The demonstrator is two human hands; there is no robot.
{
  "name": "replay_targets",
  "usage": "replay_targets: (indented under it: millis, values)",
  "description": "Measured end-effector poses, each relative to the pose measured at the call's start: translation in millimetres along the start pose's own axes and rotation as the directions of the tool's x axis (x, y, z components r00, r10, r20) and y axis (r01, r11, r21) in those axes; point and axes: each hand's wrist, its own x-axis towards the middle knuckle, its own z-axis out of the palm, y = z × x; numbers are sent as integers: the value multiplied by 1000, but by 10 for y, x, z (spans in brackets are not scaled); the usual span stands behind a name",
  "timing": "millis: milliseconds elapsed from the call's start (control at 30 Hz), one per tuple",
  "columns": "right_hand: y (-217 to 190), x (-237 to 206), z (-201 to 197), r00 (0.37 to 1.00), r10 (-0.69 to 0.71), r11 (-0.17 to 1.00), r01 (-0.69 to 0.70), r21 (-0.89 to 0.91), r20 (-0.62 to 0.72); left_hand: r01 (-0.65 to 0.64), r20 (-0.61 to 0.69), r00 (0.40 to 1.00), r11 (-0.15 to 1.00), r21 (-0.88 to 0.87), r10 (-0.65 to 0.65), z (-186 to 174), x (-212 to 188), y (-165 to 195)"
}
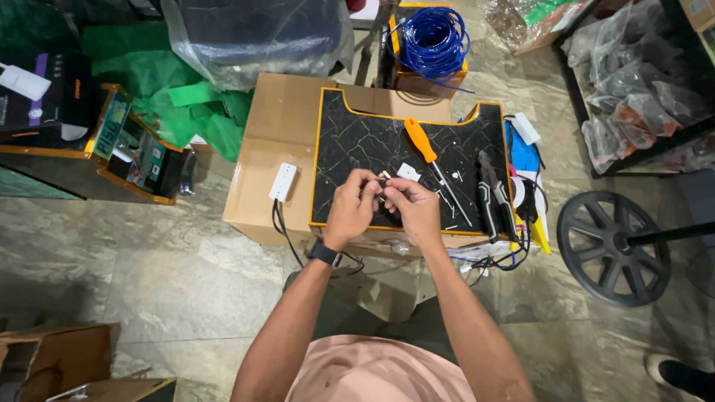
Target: The person sits at a small table and repairs a white power strip, using a screwdriver to remove its screws and open the casing, then handling the internal parts and loose screws on the table. At the end they carry the power strip to a nearby desk and continue handling it.
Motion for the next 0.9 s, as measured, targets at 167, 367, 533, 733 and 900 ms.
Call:
replay_targets:
  millis: [167,367,533,733,900]
  values:
    - [-3,-23,-2,1000,12,999,-12,-44,-1,-33,4,999,999,13,33,-42,12,5]
    - [-37,-39,5,1000,-9,1000,9,-19,9,-101,44,994,991,86,98,-62,45,62]
    - [-45,-30,-3,999,-26,999,27,-23,28,-83,70,995,987,136,74,-53,56,33]
    - [-140,-69,50,999,-48,999,48,-10,15,-52,34,998,990,130,48,-39,43,16]
    - [-188,-161,225,986,-159,976,151,-157,-39,-80,51,996,991,110,75,-49,57,67]
